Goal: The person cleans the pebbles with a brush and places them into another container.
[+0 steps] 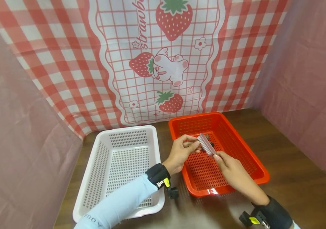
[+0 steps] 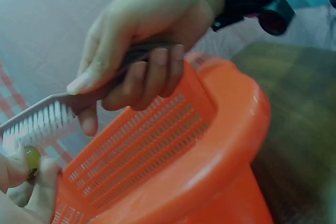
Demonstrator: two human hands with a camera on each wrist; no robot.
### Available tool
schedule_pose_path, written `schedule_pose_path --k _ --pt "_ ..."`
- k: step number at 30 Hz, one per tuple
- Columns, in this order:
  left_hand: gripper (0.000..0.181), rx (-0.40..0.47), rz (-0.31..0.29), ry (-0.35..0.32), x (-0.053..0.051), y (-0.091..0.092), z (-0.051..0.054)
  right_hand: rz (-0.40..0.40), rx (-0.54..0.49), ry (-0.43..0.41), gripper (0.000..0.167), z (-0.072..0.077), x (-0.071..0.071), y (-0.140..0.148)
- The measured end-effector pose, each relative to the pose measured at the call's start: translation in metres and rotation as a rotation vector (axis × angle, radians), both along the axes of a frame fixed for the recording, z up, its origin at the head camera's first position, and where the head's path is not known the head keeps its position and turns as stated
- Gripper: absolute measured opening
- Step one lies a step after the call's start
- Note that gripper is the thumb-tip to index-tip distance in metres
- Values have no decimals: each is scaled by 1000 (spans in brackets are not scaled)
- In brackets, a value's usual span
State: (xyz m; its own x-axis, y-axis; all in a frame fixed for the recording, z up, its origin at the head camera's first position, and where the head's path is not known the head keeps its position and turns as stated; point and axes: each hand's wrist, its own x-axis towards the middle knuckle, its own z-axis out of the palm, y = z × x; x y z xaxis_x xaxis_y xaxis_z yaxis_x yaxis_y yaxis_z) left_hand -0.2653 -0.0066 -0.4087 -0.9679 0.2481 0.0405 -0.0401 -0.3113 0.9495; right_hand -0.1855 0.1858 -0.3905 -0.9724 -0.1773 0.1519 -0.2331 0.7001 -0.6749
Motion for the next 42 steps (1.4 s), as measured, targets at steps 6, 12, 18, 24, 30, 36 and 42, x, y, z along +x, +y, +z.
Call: schedule_pose_path --k 6,12,18,24,30,36,42 --pt "21 15 12 1 1 -2 2 -2 13 -5 32 -1 3 1" --pt "22 -36 1 45 3 0 4 -11 -20 -9 36 0 -2 -1" --pt "22 -47 47 46 3 -3 3 14 -21 -24 32 -1 1 0" --pt "20 -81 -20 75 5 2 2 -3 -22 -21 37 -1 -5 -1" --pt "21 -101 -26 76 3 2 0 9 -18 -48 34 -1 -2 3" --pt "22 -134 -34 85 4 2 -1 11 -16 -46 32 -1 -3 3" --pt "22 -184 -85 117 8 3 1 1 -32 -11 33 -1 -2 2"
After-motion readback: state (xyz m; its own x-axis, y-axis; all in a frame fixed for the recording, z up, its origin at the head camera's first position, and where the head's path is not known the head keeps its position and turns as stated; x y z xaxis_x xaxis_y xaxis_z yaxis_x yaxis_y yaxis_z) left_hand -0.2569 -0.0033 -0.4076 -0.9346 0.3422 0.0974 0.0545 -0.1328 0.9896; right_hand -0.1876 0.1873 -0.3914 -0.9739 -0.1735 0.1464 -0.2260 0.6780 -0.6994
